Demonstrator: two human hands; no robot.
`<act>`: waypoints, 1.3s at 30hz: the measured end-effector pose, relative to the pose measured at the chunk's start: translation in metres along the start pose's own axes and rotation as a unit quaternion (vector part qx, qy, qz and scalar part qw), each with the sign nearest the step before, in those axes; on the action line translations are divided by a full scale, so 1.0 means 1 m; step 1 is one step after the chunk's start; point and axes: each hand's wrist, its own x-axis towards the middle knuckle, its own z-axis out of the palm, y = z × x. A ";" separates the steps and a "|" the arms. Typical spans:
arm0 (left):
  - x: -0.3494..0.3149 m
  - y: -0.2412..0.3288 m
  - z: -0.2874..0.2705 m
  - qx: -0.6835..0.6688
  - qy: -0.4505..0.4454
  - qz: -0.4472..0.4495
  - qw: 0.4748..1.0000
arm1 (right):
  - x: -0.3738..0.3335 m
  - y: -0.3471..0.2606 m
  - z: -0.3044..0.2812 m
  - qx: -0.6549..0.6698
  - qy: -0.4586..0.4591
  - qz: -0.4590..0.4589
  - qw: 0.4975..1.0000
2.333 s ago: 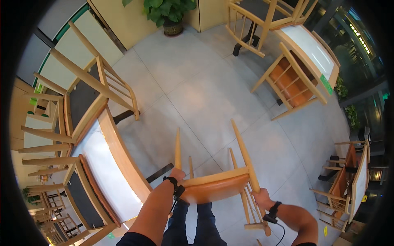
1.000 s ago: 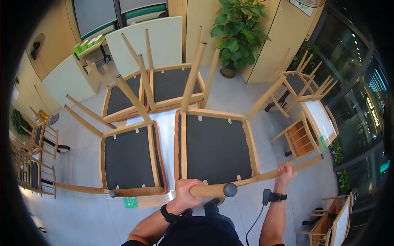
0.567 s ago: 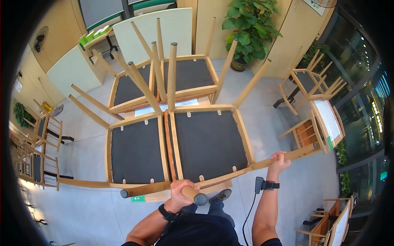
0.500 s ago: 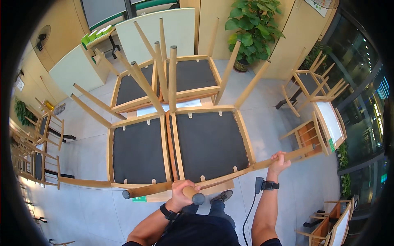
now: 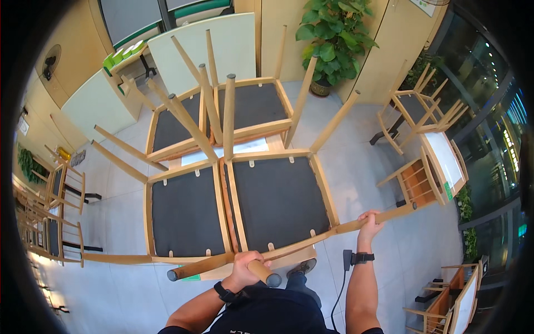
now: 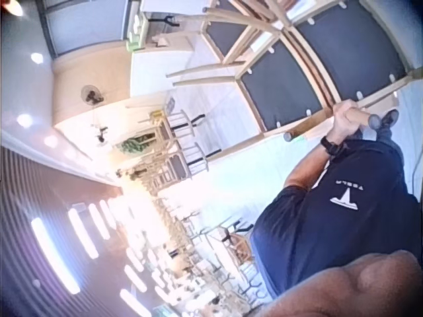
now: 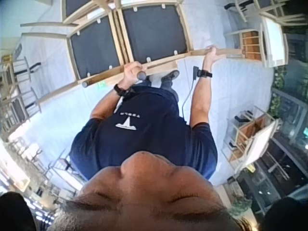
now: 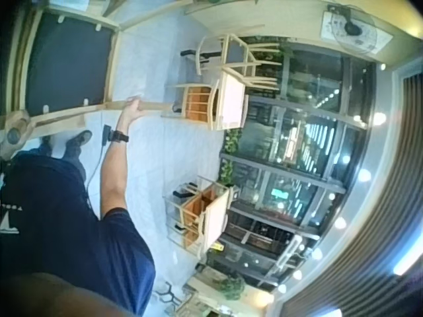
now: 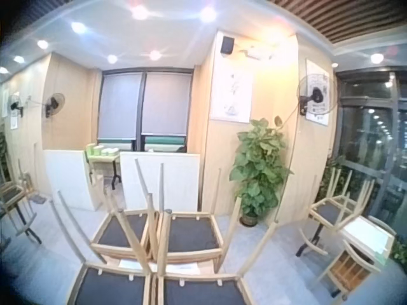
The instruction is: Stack wooden dining chairs upside down on top of dining tables in a restaurant dining area.
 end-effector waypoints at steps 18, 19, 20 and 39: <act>0.013 0.019 -0.015 -0.030 -0.092 -0.023 0.995 | -0.003 0.008 0.001 -0.032 0.027 0.061 0.997; 0.008 0.017 -0.014 -0.030 -0.099 -0.004 0.995 | -0.010 0.006 -0.003 -0.043 0.021 0.064 0.997; 0.010 0.013 -0.017 -0.035 -0.114 -0.007 0.993 | -0.011 0.006 -0.002 -0.048 0.018 0.060 0.997; -0.010 0.043 -0.022 0.151 -0.114 -0.062 0.980 | -0.163 0.104 -0.312 -0.534 -0.202 0.289 0.768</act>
